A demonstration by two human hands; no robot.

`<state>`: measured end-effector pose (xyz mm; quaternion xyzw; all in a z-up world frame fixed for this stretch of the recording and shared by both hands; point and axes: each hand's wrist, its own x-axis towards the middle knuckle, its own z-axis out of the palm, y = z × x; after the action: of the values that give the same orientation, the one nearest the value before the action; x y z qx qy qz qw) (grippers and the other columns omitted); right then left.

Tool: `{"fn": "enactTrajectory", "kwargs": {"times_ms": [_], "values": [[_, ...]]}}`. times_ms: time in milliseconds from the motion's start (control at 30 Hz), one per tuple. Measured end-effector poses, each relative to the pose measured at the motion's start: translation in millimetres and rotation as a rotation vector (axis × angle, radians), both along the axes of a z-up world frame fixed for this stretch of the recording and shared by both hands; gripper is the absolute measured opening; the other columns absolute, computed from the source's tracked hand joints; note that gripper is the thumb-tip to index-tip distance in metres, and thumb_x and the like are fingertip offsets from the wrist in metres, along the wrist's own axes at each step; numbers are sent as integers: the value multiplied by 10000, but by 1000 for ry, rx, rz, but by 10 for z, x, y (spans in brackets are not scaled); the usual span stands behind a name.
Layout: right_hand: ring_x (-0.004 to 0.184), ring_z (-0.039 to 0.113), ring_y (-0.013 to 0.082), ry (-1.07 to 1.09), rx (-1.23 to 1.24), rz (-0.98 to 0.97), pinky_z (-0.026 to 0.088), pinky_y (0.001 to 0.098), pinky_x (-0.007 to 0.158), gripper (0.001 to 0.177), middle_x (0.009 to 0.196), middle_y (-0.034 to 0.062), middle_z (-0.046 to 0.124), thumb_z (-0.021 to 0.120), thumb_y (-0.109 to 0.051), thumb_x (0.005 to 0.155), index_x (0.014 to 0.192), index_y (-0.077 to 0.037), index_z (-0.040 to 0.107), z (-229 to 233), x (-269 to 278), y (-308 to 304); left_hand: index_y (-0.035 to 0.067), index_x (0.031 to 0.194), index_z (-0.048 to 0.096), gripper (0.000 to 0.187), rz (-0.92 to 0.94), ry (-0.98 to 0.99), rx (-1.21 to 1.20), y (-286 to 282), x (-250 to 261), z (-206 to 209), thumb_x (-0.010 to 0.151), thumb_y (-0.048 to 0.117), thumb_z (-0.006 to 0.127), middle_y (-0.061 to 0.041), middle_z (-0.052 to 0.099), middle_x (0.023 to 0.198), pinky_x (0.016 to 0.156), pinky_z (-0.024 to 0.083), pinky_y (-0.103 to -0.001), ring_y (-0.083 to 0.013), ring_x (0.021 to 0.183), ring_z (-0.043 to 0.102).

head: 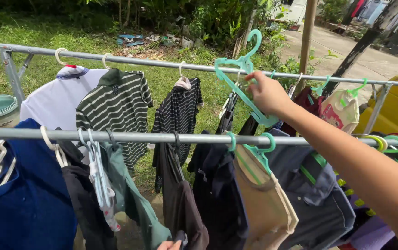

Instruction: Hanging wet laundry on clothes hangers and a rack outdoors.

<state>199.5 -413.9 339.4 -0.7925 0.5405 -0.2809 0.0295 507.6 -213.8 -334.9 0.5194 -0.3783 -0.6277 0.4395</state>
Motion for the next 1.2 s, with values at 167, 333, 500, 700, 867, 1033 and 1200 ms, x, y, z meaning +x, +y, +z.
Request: {"fn": "enactTrajectory", "kwargs": {"times_ms": [167, 333, 500, 700, 867, 1033, 1200], "values": [[767, 682, 233, -165, -116, 185, 521, 357, 698, 564, 1055, 61, 757, 578, -125, 1007, 1540, -145, 395, 67, -720, 1827, 20, 1408, 559, 865, -159, -503, -412, 1449, -414, 3736, 582, -198, 422, -93, 554, 1338, 1037, 344, -216, -213, 1294, 552], [806, 687, 176, -1, -147, 217, 526, 326, 734, 357, 992, 85, 755, 604, -115, 1037, 1392, -83, 597, -158, -1383, 3618, 62, 1429, 557, 805, -235, -723, -609, 1716, -459, 4341, 669, -182, 451, -84, 548, 1353, 1064, 360, -233, -234, 1280, 544], [889, 768, 177, -19, 145, 167, 580, 314, 763, 375, 950, 61, 788, 638, -169, 931, 1304, -129, 626, -401, -1771, 4712, 91, 1455, 550, 823, -250, -809, -626, 1910, -494, 4830, 676, -163, 469, -63, 540, 1369, 1046, 380, -234, -211, 1278, 542], [869, 811, 188, -20, 237, 76, 600, 320, 750, 437, 970, 71, 815, 647, -218, 914, 1351, -195, 643, -645, -1621, 5405, 69, 1436, 552, 819, -390, -830, -830, 2317, -993, 5420, 645, -139, 526, -116, 512, 1373, 1043, 399, -292, -270, 1303, 504], [815, 801, 178, -122, 208, 133, 590, 318, 699, 393, 922, 59, 815, 614, -177, 916, 1308, -158, 634, -1032, -1222, 5607, 39, 1357, 621, 732, -403, -876, -1015, 2799, -1546, 5611, 644, -124, 588, -178, 498, 1352, 1043, 413, -373, -369, 1305, 470], [543, 582, 195, -322, 213, -241, 481, 307, 568, 310, 663, 121, 669, 693, -227, 953, 1251, -151, 731, -1660, -931, 5642, 7, 1266, 645, 626, -251, -716, -1193, 3302, -1812, 5687, 660, -114, 546, -208, 445, 1491, 1073, 448, -418, -410, 1378, 456], [655, 561, 73, -554, -63, -142, 463, 238, 629, 236, 780, 57, 696, 659, -138, 982, 1195, -87, 748, -2243, -1070, 5728, -2, 1257, 609, 521, -553, -758, -1181, 3528, -1614, 6006, 736, -29, 601, -212, 433, 1460, 1102, 451, -422, -399, 1367, 473]]}}
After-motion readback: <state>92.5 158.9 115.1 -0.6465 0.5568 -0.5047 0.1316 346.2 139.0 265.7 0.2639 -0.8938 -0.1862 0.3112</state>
